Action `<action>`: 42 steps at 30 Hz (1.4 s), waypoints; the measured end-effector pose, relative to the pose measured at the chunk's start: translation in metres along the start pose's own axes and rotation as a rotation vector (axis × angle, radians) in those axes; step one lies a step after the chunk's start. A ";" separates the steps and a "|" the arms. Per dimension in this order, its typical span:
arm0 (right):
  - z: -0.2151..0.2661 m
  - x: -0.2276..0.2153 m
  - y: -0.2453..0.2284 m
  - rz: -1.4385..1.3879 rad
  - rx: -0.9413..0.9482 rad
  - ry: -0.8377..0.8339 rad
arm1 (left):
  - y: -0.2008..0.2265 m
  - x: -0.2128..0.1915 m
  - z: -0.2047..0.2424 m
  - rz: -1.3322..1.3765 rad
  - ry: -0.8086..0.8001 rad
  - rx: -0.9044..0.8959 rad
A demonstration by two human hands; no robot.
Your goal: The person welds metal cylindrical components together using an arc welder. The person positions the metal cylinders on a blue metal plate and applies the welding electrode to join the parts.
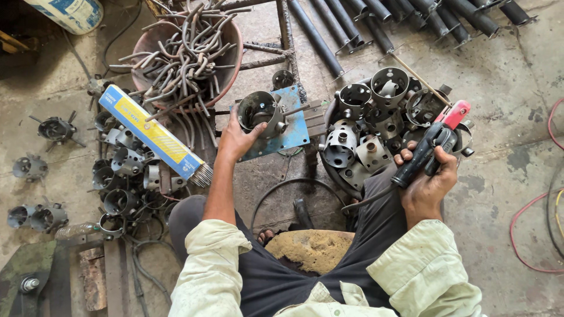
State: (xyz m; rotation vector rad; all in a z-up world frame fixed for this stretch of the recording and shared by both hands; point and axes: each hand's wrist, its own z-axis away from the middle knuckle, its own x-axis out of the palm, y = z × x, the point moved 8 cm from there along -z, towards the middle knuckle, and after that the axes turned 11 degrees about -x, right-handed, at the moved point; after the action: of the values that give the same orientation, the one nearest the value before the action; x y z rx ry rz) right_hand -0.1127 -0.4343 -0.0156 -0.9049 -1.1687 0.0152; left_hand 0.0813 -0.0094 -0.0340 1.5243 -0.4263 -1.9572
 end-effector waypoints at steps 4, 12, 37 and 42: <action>0.001 0.006 -0.002 0.036 -0.044 -0.011 | -0.001 -0.001 -0.002 0.036 0.024 0.041; 0.038 0.035 0.005 0.247 -0.153 -0.045 | 0.007 -0.005 0.005 0.180 0.007 0.163; 0.055 0.084 0.075 1.114 -0.371 -0.494 | 0.022 -0.005 -0.005 0.054 0.111 0.140; 0.068 0.094 0.081 1.137 -0.397 -0.558 | 0.014 0.001 -0.011 0.072 0.130 0.151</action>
State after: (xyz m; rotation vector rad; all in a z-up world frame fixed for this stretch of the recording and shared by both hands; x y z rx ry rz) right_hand -0.0914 -0.2972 0.0145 -1.9044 -1.0156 1.0390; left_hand 0.0950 -0.0195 -0.0298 1.6957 -0.5752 -1.7936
